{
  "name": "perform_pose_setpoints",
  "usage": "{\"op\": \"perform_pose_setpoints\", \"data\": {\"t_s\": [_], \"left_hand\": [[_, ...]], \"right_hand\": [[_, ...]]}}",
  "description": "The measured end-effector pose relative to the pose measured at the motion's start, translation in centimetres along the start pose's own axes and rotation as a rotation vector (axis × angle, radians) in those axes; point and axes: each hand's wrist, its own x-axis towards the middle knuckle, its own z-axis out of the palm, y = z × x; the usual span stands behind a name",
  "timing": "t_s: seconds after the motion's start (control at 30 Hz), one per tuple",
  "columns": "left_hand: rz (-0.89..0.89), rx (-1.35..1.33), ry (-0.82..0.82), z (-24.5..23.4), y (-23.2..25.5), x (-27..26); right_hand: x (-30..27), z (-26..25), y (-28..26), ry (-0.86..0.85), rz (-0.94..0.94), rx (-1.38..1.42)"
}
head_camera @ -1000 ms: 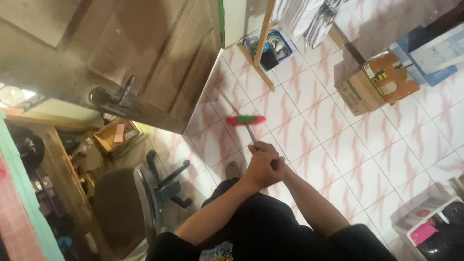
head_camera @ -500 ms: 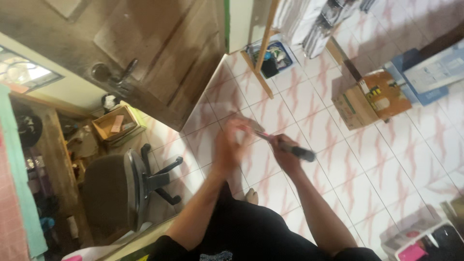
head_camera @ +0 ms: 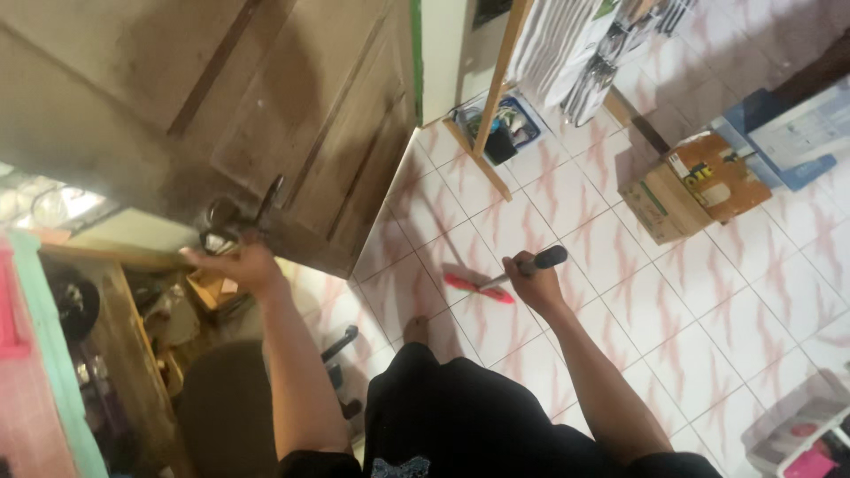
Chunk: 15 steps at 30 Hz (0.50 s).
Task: The person sweeps the tiled floor of a room using a broom. They move around the room, sweeping near a door, shelves, and a water dispenser, gathering debris across the floor surface.
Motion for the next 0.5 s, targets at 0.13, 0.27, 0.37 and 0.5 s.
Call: {"op": "perform_pose_setpoints", "data": {"t_s": [0.13, 0.27, 0.37, 0.5], "left_hand": [[-0.152, 0.366, -0.064, 0.6, 2.5, 1.6], [-0.270, 0.221, -0.010, 1.4, 6.7, 1.6], [-0.523, -0.020, 0.001, 1.3, 9.0, 1.2], [-0.286, -0.071, -0.094, 1.2, 9.0, -1.8]], "right_hand": [[0.6, 0.7, -1.8, -0.043, 0.046, -0.033], [0.1, 1.2, -1.8, -0.011, 0.116, -0.058], [-0.6, 0.8, -1.8, -0.016, 0.148, -0.010], [-1.6, 0.2, -1.5, -0.060, 0.117, -0.011]]}}
